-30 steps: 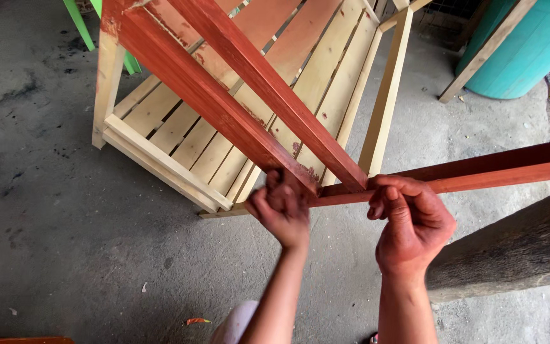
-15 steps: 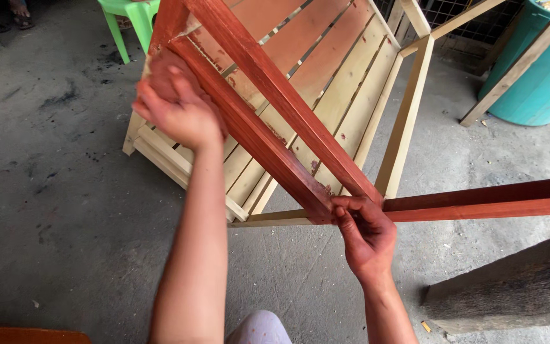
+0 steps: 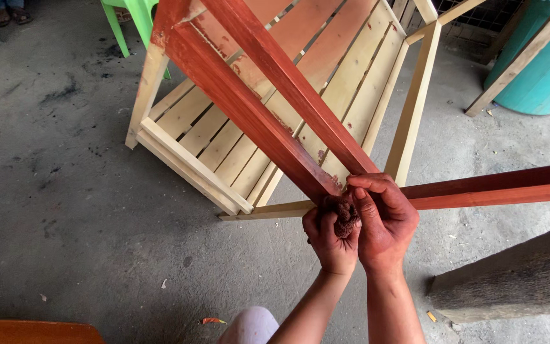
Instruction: The person applies a reddish wood stain to a slatted wooden shelf frame, wiping the stain onto the frame rails and shelf boards with a cloth by hand. They work over different sides and shelves of the unit, then dip the cloth into a bowl of stain resting on a green plastic chair and resume wiping.
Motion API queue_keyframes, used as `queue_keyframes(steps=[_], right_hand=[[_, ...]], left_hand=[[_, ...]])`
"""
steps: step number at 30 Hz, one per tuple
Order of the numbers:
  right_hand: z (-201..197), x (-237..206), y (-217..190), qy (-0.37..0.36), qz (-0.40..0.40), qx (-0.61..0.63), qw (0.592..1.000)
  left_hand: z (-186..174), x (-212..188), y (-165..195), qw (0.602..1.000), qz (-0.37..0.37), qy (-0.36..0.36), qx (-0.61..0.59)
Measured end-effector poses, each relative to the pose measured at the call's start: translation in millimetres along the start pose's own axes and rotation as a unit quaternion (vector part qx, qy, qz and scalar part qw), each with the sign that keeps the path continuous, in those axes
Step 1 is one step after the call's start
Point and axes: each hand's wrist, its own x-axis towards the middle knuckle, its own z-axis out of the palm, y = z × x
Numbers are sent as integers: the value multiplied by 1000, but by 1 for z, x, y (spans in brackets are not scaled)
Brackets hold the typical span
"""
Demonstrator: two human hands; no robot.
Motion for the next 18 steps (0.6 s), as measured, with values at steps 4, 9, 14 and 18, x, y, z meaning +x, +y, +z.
queue_keyframes(steps=[4, 9, 14, 18], right_hand=[[5, -3, -1, 19, -11, 14, 1000], [8, -4, 4, 4, -14, 43, 999], [6, 1, 11, -13, -10, 41, 999], [5, 6, 17, -34, -16, 16, 999]], left_hand=[[-1, 15, -14, 998, -50, -3, -42], [-3, 97, -21, 982, -47, 81, -163], [-19, 215, -42, 981, -5, 185, -55], [-44, 320, -59, 970, -60, 237, -22]])
